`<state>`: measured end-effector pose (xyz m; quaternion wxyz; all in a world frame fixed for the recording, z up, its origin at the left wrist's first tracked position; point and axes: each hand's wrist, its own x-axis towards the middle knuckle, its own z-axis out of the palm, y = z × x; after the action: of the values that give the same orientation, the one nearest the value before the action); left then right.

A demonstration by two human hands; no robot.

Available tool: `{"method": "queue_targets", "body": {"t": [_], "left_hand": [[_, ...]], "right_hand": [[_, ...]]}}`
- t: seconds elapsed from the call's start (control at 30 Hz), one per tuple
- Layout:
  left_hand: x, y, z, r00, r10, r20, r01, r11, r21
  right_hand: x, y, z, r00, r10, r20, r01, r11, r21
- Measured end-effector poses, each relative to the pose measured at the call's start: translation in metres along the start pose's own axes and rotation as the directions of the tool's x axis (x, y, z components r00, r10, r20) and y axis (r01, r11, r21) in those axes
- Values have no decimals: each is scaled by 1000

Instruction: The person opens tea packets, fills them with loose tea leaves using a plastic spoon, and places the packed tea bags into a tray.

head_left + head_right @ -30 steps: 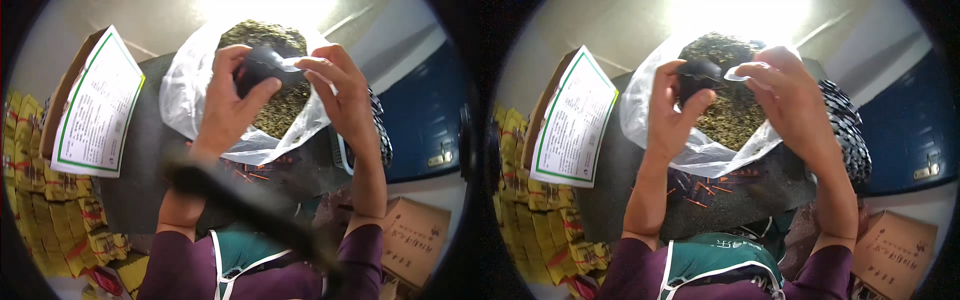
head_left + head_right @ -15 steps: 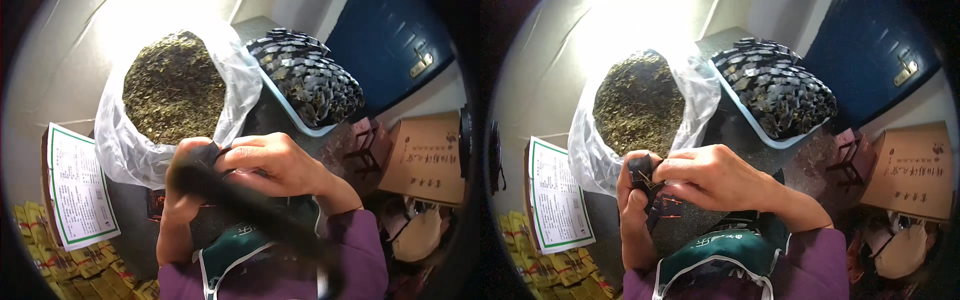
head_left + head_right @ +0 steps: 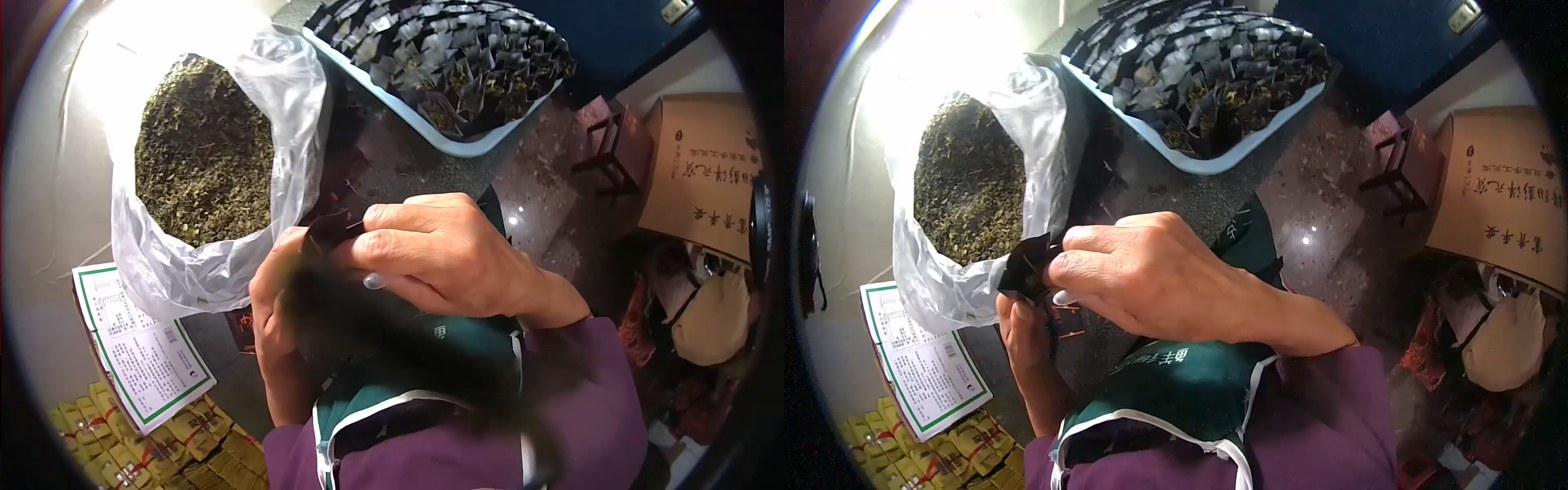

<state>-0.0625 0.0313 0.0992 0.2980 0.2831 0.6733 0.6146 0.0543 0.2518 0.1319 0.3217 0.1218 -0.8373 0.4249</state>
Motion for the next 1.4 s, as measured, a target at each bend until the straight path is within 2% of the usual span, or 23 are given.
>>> {"method": "queue_targets", "body": {"t": [0.07, 0.1, 0.13, 0.2, 0.27, 0.33, 0.4, 0.5, 0.57, 0.63, 0.8, 0.9, 1.13, 1.23, 1.3, 1.33, 1.37, 1.4], "left_hand": [[12, -6, 12, 991, 128, 39, -131, 989, 73], [16, 2, 20, 997, 60, 53, -66, 991, 118], [28, 0, 27, 977, 191, 98, -207, 960, 187], [38, -6, 29, 939, 311, 144, -341, 894, 291], [41, -7, 38, 945, 298, 137, -327, 887, 326], [44, -10, 45, 948, 290, 133, -319, 876, 362], [44, -13, 48, 940, 294, 176, -342, 820, 459], [41, -20, 54, 939, 305, 160, -345, 813, 470], [40, -18, 57, 939, 312, 146, -342, 800, 492], [40, -17, 58, 939, 312, 144, -342, 799, 494], [38, -15, 61, 940, 314, 137, -341, 815, 469], [38, -14, 63, 943, 289, 164, -333, 811, 482], [29, -16, 58, 937, 303, 175, -349, 781, 518], [19, -13, 53, 943, 285, 171, -332, 824, 460], [8, -2, 46, 970, 233, 74, -245, 920, 307], [8, -3, 41, 929, 370, 4, -357, 894, 271], [-2, 7, 36, 900, 436, -14, -420, 874, 244], [-11, 18, 34, 846, 530, -59, -520, 844, 130]], "right_hand": [[-10, 1, -10, 998, 66, 11, -66, 998, -22], [-15, 2, -17, 992, 119, 33, -117, 992, -50], [-21, 4, -24, 992, 121, 36, -119, 991, -56], [-37, 5, -37, 980, 199, -20, -200, 972, -119], [-50, 6, -57, 970, 244, -14, -243, 960, -140], [-69, 8, -66, 950, 281, -139, -310, 909, -279], [-75, -3, -80, 887, 392, -245, -457, 823, -338], [-73, -9, -96, 843, 358, -402, -522, 726, -448], [-74, -4, -102, 837, 335, -434, -528, 703, -476], [-74, 5, -105, 816, 229, -531, -500, 740, -450], [-67, 11, -107, 831, 161, -532, -453, 751, -480], [-58, 12, -103, 855, 282, -436, -479, 752, -453], [-46, 31, -91, 886, 340, -316, -457, 762, -459], [-46, 45, -85, 887, 365, -282, -459, 755, -467], [-45, 51, -82, 888, 382, -254, -459, 752, -473], [-44, 54, -80, 884, 388, -262, -468, 747, -473], [-44, 57, -79, 890, 369, -266, -455, 747, -485], [-46, 59, -78, 895, 354, -272, -445, 744, -498]]}}
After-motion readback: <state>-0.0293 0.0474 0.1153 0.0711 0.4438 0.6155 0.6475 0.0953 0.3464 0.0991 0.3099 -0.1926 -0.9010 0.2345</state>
